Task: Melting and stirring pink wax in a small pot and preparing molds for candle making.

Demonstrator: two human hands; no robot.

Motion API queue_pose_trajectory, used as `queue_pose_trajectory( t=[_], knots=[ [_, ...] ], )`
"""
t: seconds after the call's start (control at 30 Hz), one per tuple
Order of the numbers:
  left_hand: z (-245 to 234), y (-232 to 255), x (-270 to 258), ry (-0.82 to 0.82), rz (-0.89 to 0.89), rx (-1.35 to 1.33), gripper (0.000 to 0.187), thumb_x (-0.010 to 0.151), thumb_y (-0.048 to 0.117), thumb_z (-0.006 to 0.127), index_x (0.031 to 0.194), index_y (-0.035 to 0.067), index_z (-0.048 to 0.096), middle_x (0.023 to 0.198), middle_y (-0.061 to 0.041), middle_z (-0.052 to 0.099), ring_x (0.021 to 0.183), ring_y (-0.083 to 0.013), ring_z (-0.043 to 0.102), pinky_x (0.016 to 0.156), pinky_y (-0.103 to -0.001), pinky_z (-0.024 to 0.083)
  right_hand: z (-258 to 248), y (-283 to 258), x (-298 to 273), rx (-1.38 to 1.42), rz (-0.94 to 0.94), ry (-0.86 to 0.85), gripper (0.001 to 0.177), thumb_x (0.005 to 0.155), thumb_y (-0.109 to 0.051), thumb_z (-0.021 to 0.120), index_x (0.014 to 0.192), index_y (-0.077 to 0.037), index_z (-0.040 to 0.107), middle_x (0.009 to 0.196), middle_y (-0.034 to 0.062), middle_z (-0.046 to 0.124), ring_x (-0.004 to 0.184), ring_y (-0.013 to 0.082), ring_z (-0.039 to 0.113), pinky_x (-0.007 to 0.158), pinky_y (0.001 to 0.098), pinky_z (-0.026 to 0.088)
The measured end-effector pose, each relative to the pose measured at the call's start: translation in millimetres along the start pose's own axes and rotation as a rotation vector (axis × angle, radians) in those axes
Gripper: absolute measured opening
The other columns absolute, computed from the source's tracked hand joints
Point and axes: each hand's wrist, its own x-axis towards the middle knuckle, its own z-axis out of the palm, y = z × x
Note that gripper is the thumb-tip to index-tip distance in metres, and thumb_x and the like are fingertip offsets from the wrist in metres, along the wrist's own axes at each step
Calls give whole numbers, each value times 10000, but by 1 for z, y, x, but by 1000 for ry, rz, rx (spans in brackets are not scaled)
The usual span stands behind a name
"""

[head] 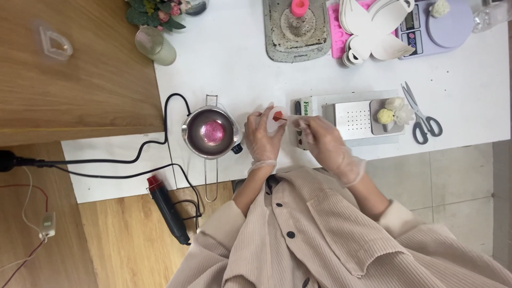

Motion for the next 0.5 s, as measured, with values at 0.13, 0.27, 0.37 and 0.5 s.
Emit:
queue_pose_trajectory(
  t=[0.13, 0.27, 0.37, 0.5],
  knots=[
    [-54, 28, -2, -4, 107, -133, 652, 774, 194, 882, 1367, 200, 611, 1389, -119, 553, 1287, -304, 561, 1041, -429, 496, -20, -33, 0, -18, -20, 63, 187, 1063, -107, 564, 1135, 20, 682, 1019, 164, 719, 888, 297, 709, 791, 381, 576],
    [-99, 17, -7, -64, 140, -347, 694, 830, 71, 808, 1463, 125, 529, 1509, -109, 580, 1401, -261, 575, 1155, -396, 519, -27, -74, 9, 23, -119, 31, 184, 1068, -126, 568, 1124, 9, 679, 1000, 146, 714, 895, 290, 702, 788, 369, 575],
    [-151, 19, -5, -124, -7, -348, 658, 833, 50, 817, 1428, 142, 549, 1477, -89, 596, 1332, -232, 619, 961, -342, 606, -17, -95, 18, 51, -151, -69, 207, 1051, -128, 562, 1144, 2, 693, 1000, 136, 725, 859, 264, 692, 767, 355, 571],
    [-182, -12, -7, -49, 111, -303, 756, 775, -27, 808, 1463, 101, 523, 1477, -136, 575, 1378, -311, 541, 1052, -381, 551, 10, -99, 34, 177, -225, -72, 234, 1098, -150, 528, 1174, 27, 662, 1061, 146, 722, 957, 235, 730, 852, 334, 580]
  ],
)
